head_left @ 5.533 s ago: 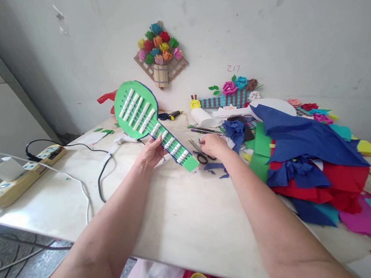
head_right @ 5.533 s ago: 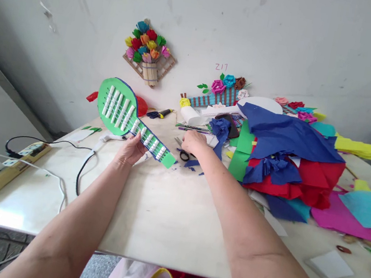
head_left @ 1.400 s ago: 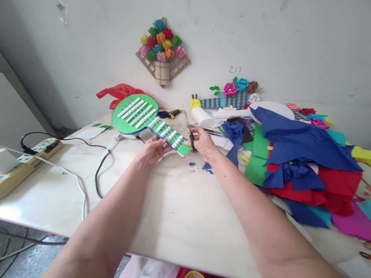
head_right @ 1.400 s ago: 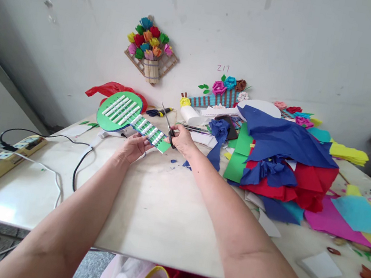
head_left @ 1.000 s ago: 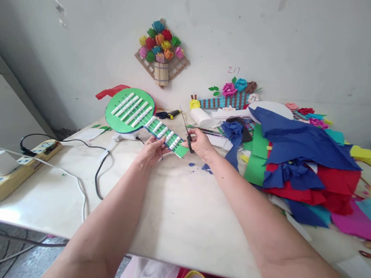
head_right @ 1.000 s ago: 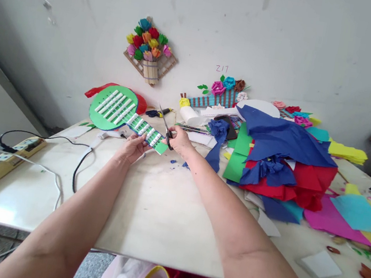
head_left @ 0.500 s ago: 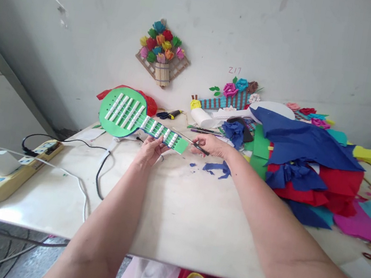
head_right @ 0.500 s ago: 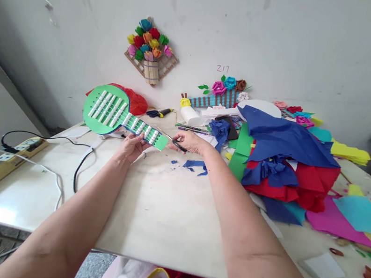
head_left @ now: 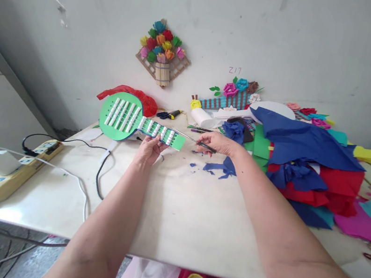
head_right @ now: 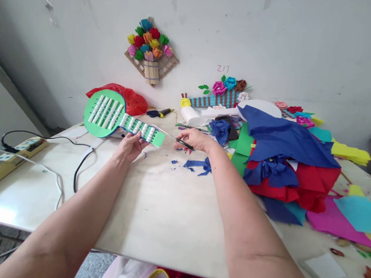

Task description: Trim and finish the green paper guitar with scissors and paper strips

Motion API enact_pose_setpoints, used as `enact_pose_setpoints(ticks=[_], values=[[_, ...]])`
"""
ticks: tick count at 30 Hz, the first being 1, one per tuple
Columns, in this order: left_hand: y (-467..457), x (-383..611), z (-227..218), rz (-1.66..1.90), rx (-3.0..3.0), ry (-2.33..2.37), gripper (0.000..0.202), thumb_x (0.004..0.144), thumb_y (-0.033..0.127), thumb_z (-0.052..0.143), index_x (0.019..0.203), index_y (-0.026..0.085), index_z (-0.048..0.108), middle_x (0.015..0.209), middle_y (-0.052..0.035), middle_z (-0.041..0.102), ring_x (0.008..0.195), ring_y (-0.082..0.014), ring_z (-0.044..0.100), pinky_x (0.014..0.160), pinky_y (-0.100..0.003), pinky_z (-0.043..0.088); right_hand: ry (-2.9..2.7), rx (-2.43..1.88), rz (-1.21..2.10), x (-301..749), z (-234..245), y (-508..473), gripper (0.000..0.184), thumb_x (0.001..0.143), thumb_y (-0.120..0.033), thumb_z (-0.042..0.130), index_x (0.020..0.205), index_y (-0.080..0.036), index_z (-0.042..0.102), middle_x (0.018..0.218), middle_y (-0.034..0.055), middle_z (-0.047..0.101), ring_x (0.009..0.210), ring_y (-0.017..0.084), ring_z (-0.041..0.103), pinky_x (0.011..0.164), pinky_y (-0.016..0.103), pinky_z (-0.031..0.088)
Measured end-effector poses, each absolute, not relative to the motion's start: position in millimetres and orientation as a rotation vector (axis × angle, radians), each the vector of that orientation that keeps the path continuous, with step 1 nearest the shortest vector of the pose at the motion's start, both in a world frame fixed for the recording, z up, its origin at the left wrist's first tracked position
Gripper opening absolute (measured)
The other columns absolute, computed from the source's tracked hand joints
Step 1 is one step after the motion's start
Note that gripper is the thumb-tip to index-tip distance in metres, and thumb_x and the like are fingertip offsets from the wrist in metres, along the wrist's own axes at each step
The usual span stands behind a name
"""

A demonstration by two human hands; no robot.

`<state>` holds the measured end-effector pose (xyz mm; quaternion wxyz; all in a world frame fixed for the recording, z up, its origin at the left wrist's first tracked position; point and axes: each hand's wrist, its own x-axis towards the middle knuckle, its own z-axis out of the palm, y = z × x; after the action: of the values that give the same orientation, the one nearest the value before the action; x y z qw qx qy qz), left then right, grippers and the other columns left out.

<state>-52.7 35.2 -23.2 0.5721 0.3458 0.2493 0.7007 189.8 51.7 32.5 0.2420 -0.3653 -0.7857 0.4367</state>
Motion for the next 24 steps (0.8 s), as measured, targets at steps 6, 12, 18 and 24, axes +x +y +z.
enact_pose_setpoints(ticks=[6,12,18,24], values=[[35,-53,-22,1.661,0.772,0.565,0.012,0.071,0.006,0.060,0.077,0.014,0.054,0.068,0.0007,0.062,0.052,-0.0084,0.057,0.060,-0.029,0.055,-2.188,-1.018,1.164,197,32,59,0.038,0.055,-0.038,0.072,0.082,-0.012,0.062,0.055,-0.0022,0.058,0.040,0.004,0.043,0.038,0.019,0.038],[34,-53,-22,1.671,0.759,0.578,0.011,0.070,0.008,0.062,0.076,0.014,0.054,0.069,0.0010,0.062,0.052,-0.0075,0.057,0.059,-0.028,0.055,-2.192,-1.056,1.125,198,36,56,0.040,0.054,-0.035,0.073,0.085,-0.012,0.064,0.057,-0.0012,0.061,0.037,0.002,0.040,0.039,0.018,0.035],[34,-53,-21,1.660,0.787,0.587,0.012,0.070,0.010,0.063,0.076,0.015,0.054,0.065,0.0018,0.061,0.051,-0.0064,0.056,0.061,-0.026,0.055,-2.175,-1.082,1.115,197,39,51,0.036,0.053,-0.031,0.074,0.082,-0.012,0.065,0.053,-0.0024,0.059,0.036,0.002,0.038,0.039,0.019,0.036],[35,-54,-22,1.670,0.781,0.594,0.012,0.070,0.010,0.063,0.075,0.014,0.054,0.070,0.0009,0.062,0.055,-0.0073,0.058,0.062,-0.026,0.054,-2.147,-1.101,1.127,196,41,48,0.032,0.055,-0.028,0.073,0.081,-0.011,0.066,0.052,-0.0021,0.057,0.036,0.003,0.039,0.038,0.019,0.036]])
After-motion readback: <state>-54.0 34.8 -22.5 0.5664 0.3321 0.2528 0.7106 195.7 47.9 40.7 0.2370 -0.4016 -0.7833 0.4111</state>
